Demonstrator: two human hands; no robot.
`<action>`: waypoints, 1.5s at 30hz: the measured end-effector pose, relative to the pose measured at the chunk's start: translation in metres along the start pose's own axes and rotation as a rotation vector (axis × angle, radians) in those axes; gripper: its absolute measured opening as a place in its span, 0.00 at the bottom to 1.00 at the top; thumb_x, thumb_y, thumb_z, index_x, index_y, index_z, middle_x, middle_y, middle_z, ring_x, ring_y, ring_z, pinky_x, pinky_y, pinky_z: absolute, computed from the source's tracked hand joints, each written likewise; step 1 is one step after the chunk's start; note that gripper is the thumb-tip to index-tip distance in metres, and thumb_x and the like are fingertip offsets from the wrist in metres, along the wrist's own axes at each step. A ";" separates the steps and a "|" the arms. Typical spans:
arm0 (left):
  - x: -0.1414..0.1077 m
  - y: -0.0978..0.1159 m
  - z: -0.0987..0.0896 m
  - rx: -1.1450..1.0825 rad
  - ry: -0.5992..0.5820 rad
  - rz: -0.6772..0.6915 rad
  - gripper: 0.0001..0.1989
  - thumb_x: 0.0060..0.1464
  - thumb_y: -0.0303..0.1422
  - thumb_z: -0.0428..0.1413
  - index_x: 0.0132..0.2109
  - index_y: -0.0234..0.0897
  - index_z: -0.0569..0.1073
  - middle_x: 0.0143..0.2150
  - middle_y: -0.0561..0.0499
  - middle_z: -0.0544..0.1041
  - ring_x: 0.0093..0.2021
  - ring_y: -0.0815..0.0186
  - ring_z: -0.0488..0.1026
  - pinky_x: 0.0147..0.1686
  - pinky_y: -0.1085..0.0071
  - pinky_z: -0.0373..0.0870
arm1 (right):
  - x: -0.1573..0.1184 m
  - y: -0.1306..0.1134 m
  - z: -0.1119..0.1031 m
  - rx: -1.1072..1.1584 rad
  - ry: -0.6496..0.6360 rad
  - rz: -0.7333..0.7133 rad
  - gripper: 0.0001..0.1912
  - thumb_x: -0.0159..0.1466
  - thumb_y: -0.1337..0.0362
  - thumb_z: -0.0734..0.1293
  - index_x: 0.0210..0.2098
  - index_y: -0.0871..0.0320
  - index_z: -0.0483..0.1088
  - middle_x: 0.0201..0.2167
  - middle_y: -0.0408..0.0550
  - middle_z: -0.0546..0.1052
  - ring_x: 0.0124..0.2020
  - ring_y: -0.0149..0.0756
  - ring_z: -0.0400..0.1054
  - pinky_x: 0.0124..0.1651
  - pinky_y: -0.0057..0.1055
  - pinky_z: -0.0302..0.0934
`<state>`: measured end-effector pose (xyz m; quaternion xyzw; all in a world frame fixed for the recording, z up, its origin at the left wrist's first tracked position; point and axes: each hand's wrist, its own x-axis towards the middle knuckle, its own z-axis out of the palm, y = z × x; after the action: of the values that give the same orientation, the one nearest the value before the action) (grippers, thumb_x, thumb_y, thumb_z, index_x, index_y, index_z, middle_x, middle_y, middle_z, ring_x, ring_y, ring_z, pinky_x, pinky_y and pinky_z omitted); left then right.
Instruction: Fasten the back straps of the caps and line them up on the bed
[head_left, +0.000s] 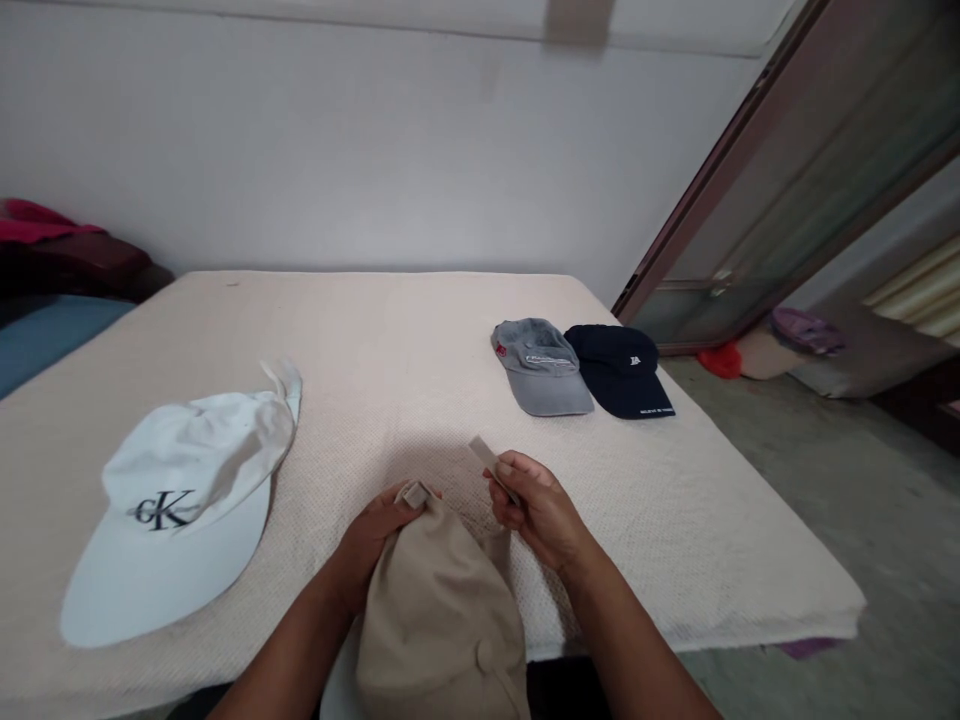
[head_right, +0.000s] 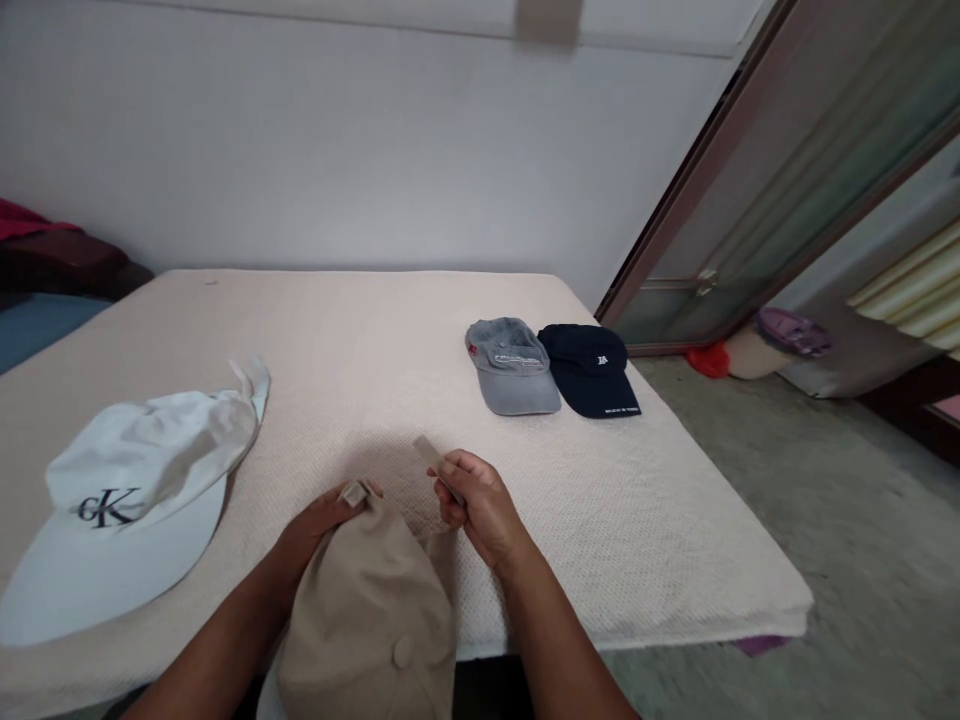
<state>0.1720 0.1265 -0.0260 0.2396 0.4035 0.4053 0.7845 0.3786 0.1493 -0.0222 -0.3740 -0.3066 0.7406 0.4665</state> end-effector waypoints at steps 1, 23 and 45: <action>0.002 -0.001 0.000 0.009 0.012 0.011 0.11 0.47 0.35 0.61 0.39 0.36 0.75 0.29 0.52 0.75 0.29 0.67 0.70 0.32 0.72 0.64 | 0.000 0.000 0.000 -0.011 -0.012 0.011 0.10 0.59 0.59 0.68 0.29 0.61 0.68 0.16 0.37 0.62 0.14 0.19 0.45 0.19 0.23 0.36; 0.001 -0.004 0.010 0.254 -0.041 0.029 0.11 0.52 0.38 0.58 0.36 0.35 0.76 0.28 0.51 0.74 0.29 0.67 0.67 0.32 0.72 0.63 | -0.003 0.009 -0.004 -0.480 -0.140 0.016 0.12 0.57 0.56 0.68 0.26 0.59 0.68 0.15 0.36 0.60 0.16 0.23 0.49 0.20 0.24 0.42; 0.000 -0.005 0.015 0.143 -0.029 -0.020 0.09 0.49 0.37 0.60 0.35 0.35 0.77 0.30 0.50 0.76 0.31 0.65 0.70 0.35 0.70 0.64 | -0.004 0.004 -0.003 -0.318 -0.199 0.118 0.12 0.57 0.57 0.68 0.25 0.60 0.68 0.15 0.36 0.60 0.15 0.21 0.48 0.18 0.23 0.39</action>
<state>0.1863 0.1227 -0.0215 0.2970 0.4225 0.3640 0.7751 0.3806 0.1446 -0.0263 -0.3851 -0.4419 0.7423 0.3247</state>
